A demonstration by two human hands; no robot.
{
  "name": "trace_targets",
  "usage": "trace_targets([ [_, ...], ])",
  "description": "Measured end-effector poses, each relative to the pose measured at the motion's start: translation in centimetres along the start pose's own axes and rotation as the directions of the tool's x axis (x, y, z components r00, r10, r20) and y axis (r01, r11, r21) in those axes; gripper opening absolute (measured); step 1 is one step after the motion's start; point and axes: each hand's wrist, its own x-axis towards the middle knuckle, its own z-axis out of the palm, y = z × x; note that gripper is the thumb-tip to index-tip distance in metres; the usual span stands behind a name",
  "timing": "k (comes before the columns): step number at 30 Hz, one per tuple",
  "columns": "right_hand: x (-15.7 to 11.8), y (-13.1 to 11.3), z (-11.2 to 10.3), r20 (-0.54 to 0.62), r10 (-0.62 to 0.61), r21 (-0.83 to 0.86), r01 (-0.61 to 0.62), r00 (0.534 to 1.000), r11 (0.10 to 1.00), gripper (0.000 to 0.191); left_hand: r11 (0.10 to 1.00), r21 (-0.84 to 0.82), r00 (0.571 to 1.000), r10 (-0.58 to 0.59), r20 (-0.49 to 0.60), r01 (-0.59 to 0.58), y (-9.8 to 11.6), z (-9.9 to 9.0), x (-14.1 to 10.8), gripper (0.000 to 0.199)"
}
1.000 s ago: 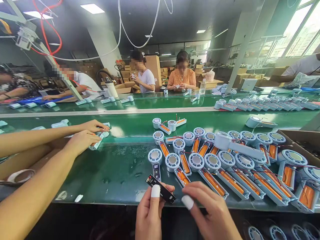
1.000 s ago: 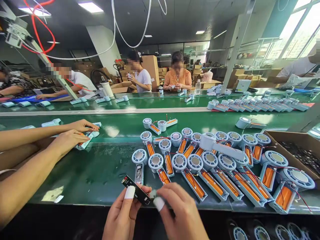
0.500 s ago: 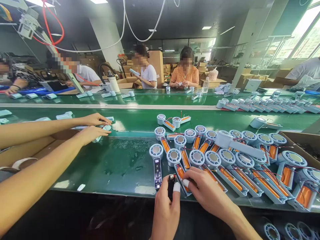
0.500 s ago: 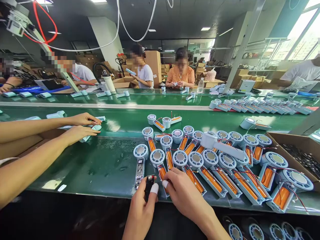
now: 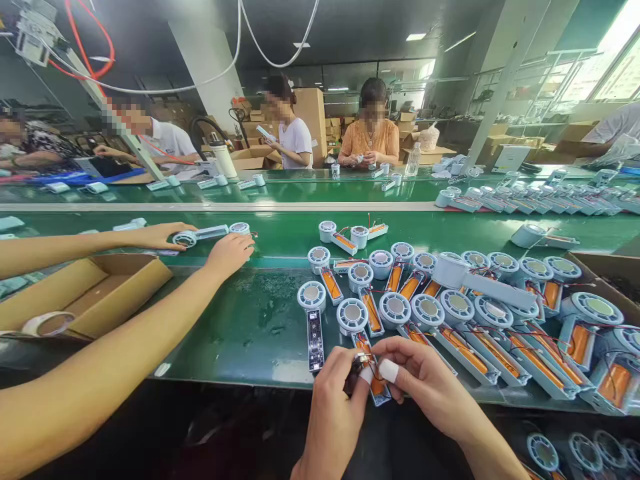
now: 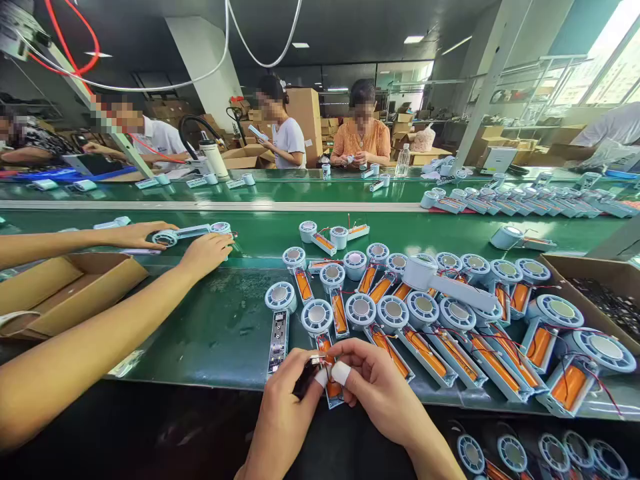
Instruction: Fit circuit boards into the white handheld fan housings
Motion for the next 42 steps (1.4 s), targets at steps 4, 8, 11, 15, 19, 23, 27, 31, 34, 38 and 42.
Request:
trace_targets([
  [4, -0.4, -0.4, 0.2, -0.13, -0.062, -0.278, 0.024, 0.99, 0.96, 0.027, 0.999, -0.002, 0.995, 0.045, -0.092, -0.045, -0.3, -0.4, 0.0, 0.013],
  [8, 0.1, -2.0, 1.0, -0.049, -0.324, -0.613, 0.227, 0.945, 0.756, 0.032, 0.998, -0.045, 0.993, -0.053, -0.101, 0.049, -0.6, -0.8, -0.5, 0.014],
  [11, 1.2, -2.5, 1.7, 0.149, -0.375, -0.625, 0.381, 0.915, 0.681, 0.034, 0.995, -0.042, 0.983, -0.091, -0.162, 0.085, -0.9, -0.8, -0.9, 0.017],
  [15, 2.2, -1.6, 1.9, 0.072, -0.382, -0.584, 0.349, 0.921, 0.733, 0.019, 0.974, -0.094, 0.945, -0.225, -0.238, 0.208, -0.8, -0.8, -1.2, 0.018],
  [19, 2.2, -0.3, 1.1, -0.075, -0.368, -0.557, 0.267, 0.927, 0.786, 0.016, 0.899, -0.246, 0.905, -0.402, -0.135, 0.363, -0.4, -1.1, -1.1, 0.024],
  [23, 1.5, 0.3, -0.2, -0.101, -0.397, -0.567, 0.275, 0.912, 0.777, 0.024, 0.878, -0.267, 0.901, -0.428, -0.07, 0.397, -0.6, -1.5, -1.0, 0.026],
  [27, 0.5, -0.1, -1.1, 0.0, -0.375, -0.636, 0.289, 0.927, 0.716, 0.033, 0.983, -0.045, 0.966, -0.184, -0.184, 0.179, -1.0, -1.7, -1.3, 0.018],
  [31, -0.3, -1.8, -0.1, -0.001, -0.396, -0.704, 0.281, 0.918, 0.652, 0.037, 0.998, 0.055, 0.978, -0.012, -0.206, 0.024, -0.7, -1.7, -1.2, 0.012],
  [34, 0.0, -2.9, 1.9, 0.031, -0.43, -0.672, 0.338, 0.902, 0.659, 0.033, 0.991, -0.028, 0.979, -0.133, -0.152, 0.131, -0.4, -1.9, -0.9, 0.014],
  [38, 1.1, -2.5, 3.8, 0.108, -0.307, -0.669, 0.298, 0.946, 0.681, 0.026, 0.97, -0.105, 0.965, -0.23, -0.127, 0.217, -0.5, -2.0, -0.7, 0.017],
  [42, 1.7, -1.5, 3.2, 0.128, -0.254, -0.599, 0.279, 0.959, 0.75, 0.021, 0.963, -0.094, 0.956, -0.262, -0.134, 0.251, -0.9, -2.0, -0.9, 0.02],
])
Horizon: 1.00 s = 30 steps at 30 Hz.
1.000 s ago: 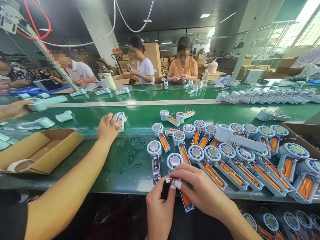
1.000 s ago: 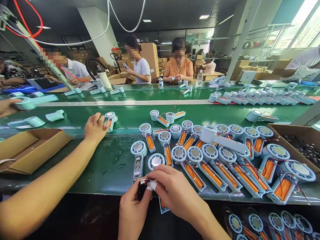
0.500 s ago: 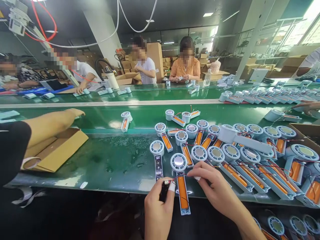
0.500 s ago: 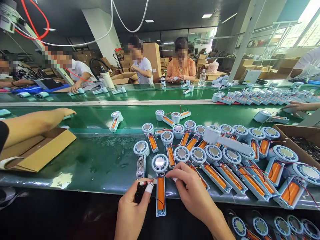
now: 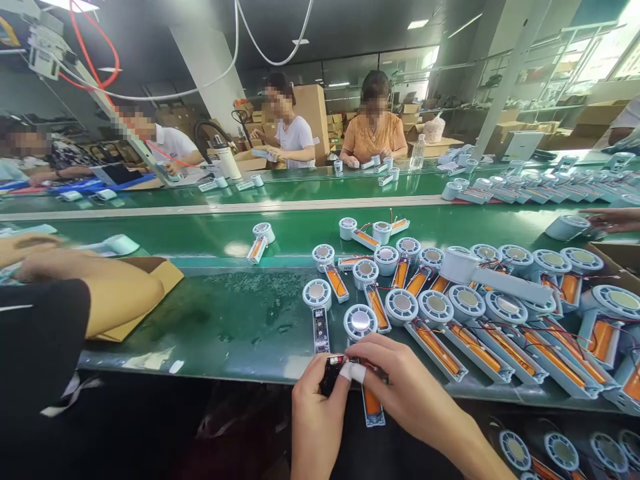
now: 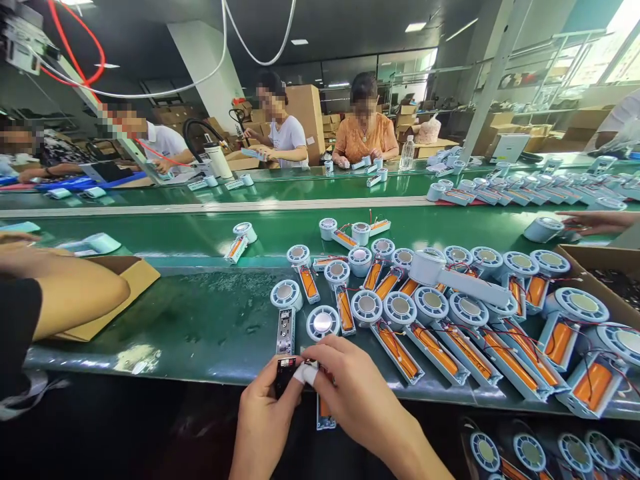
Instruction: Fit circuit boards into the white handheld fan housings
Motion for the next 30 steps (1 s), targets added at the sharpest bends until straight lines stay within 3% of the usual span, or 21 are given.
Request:
trace_targets([
  [5, -0.3, 0.9, -0.6, -0.018, -0.041, 0.096, 0.043, 0.999, 0.994, 0.034, 0.999, 0.001, 0.999, -0.051, 0.017, 0.051, 0.3, 0.1, -0.1, 0.023],
  [10, -0.2, 1.3, -0.4, -0.073, -0.039, 0.031, 0.042, 0.997, 0.999, 0.029, 0.996, 0.055, 0.995, -0.072, 0.064, 0.069, 0.3, -0.3, -0.2, 0.036],
  [15, -0.2, 1.4, 0.0, -0.133, -0.056, -0.017, 0.054, 0.99, 0.998, 0.025, 0.963, 0.271, 0.999, -0.013, 0.037, 0.003, 0.0, -1.4, -0.5, 0.051],
  [17, -0.1, 1.4, 0.2, -0.156, -0.065, -0.073, 0.054, 0.986, 0.996, 0.024, 0.945, 0.326, 0.994, -0.038, 0.101, 0.003, 0.0, -1.7, -0.7, 0.048],
  [21, 0.0, 1.3, 0.4, -0.151, -0.145, -0.301, 0.095, 0.978, 0.949, 0.025, 0.97, 0.23, 0.961, -0.134, 0.243, 0.077, 0.2, -1.5, -0.9, 0.038],
  [26, 0.2, 1.0, 0.4, -0.055, -0.245, -0.53, 0.179, 0.968, 0.829, 0.02, 0.975, 0.187, 0.962, -0.158, 0.224, 0.117, 0.9, -0.8, -0.6, 0.037],
  [30, 0.5, 0.8, 0.5, -0.003, -0.244, -0.631, 0.187, 0.97, 0.753, 0.018, 0.966, 0.258, 0.987, -0.021, 0.159, -0.021, 1.2, -0.6, -0.6, 0.034],
])
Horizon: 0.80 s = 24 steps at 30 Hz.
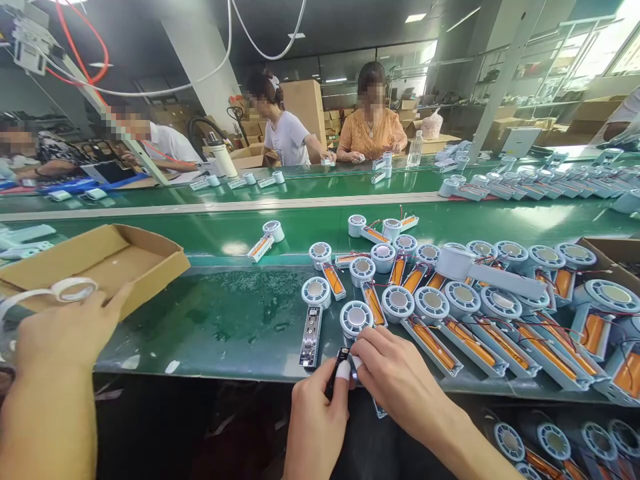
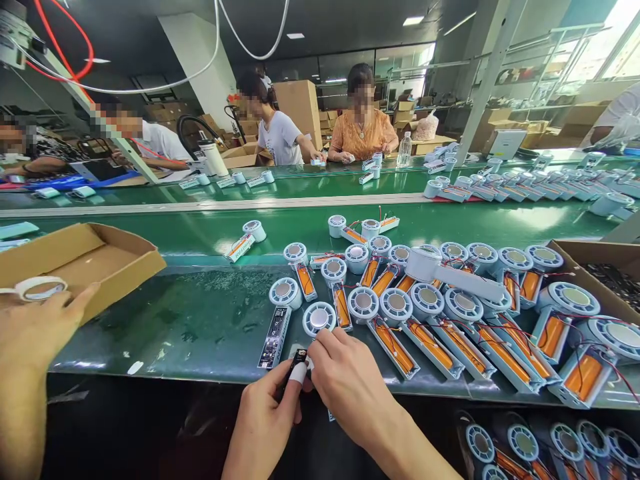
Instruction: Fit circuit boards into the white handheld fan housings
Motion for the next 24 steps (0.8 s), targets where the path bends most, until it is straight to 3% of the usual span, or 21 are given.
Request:
trace_targets([
  [5, 0.1, -0.2, 0.0, 0.034, 0.0, -0.056, 0.002, 0.999, 0.998, 0.017, 0.968, 0.17, 0.971, 0.208, -0.118, -0.186, -0.7, 0.3, -0.2, 0.031],
  [10, 0.3, -0.4, -0.1, 0.068, 0.013, -0.051, -0.01, 0.998, 0.999, 0.019, 0.914, 0.293, 0.936, 0.328, -0.129, -0.28, -1.3, 0.4, -0.1, 0.031],
  [17, 0.1, -0.9, 0.5, 0.014, 0.117, 0.033, -0.118, 0.993, 0.992, 0.017, 0.772, 0.473, 0.84, 0.53, -0.113, -0.424, -1.8, 0.6, -0.5, 0.034],
  [20, 0.1, -0.5, 0.3, 0.035, 0.111, 0.059, -0.113, 0.993, 0.992, 0.021, 0.775, 0.464, 0.847, 0.524, -0.091, -0.429, -2.2, 0.5, -0.5, 0.033],
  [24, 0.1, 0.6, -0.2, 0.05, 0.071, 0.275, -0.081, 0.996, 0.958, 0.02, 0.889, 0.265, 0.916, 0.399, -0.045, -0.374, -1.9, -0.1, -0.1, 0.03],
])
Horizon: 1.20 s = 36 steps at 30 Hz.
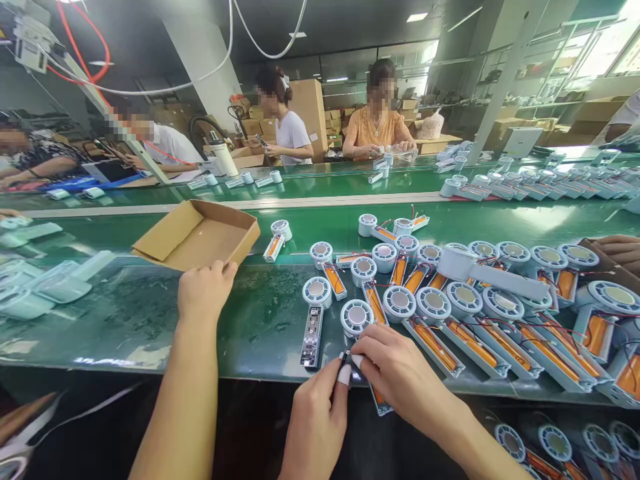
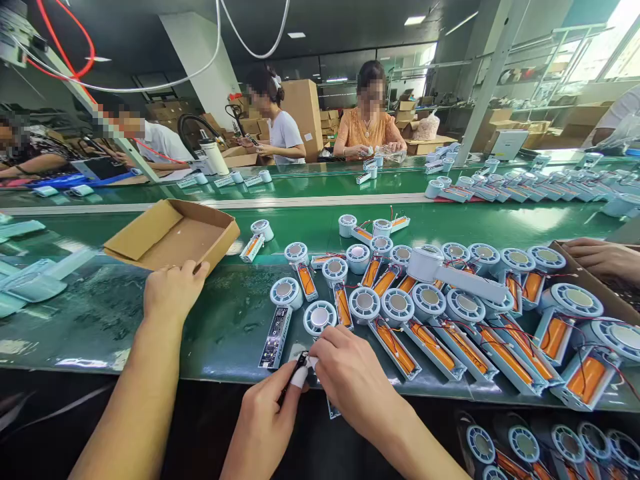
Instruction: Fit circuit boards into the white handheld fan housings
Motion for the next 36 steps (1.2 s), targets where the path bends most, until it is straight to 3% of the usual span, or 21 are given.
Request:
trace_targets([
  [5, 0.0, 1.0, -1.0, -0.004, 0.084, 0.229, -0.08, 0.996, 0.97, 0.021, 0.982, -0.163, 0.985, -0.071, 0.156, 0.097, 0.5, -1.5, 1.0, 0.032],
  [8, 0.1, 1.4, -1.4, 0.037, 0.011, 0.296, -0.022, 0.999, 0.955, 0.025, 0.979, -0.171, 0.977, -0.079, 0.196, 0.114, 0.5, -1.9, 1.3, 0.032],
  [11, 0.2, 1.6, -1.3, 0.046, -0.039, 0.307, 0.023, 0.998, 0.951, 0.023, 0.983, -0.148, 0.973, -0.075, 0.217, 0.109, 0.3, -1.8, 1.4, 0.032],
  [16, 0.1, 1.4, -0.7, -0.015, 0.026, 0.324, -0.02, 1.0, 0.946, 0.018, 0.978, -0.177, 0.971, -0.072, 0.228, 0.114, 0.3, -1.6, 1.6, 0.032],
  [19, -0.4, 1.5, -1.2, -0.009, 0.141, 0.463, -0.121, 0.99, 0.878, 0.012, 0.976, -0.169, 0.98, -0.108, 0.165, 0.136, 0.1, -1.4, 1.2, 0.032],
  [21, -0.8, 1.8, -1.8, -0.034, 0.206, 0.533, -0.157, 0.978, 0.832, 0.017, 0.98, -0.119, 0.987, -0.152, 0.045, 0.157, -0.2, -1.0, 0.7, 0.034],
  [25, -1.7, 1.9, -2.2, -0.051, 0.11, 0.468, -0.074, 0.993, 0.881, 0.036, 0.984, -0.052, 0.965, -0.178, -0.192, 0.171, -0.9, -0.1, -0.3, 0.035],
  [29, -1.6, 1.2, -1.4, 0.07, 0.009, 0.385, -0.035, 0.997, 0.922, 0.05, 0.954, -0.202, 0.954, -0.253, -0.16, 0.22, -0.7, 0.2, -0.5, 0.033],
  [32, -1.1, 1.2, -0.8, 0.006, 0.021, 0.443, -0.021, 1.0, 0.896, 0.031, 0.936, -0.266, 0.956, -0.269, -0.118, 0.23, -0.4, -0.1, -0.4, 0.03],
  [36, -0.6, 1.7, -0.3, -0.097, 0.167, 0.646, -0.065, 0.981, 0.76, 0.016, 0.951, -0.259, 0.979, -0.192, -0.068, 0.169, -0.1, -0.7, -0.6, 0.026],
])
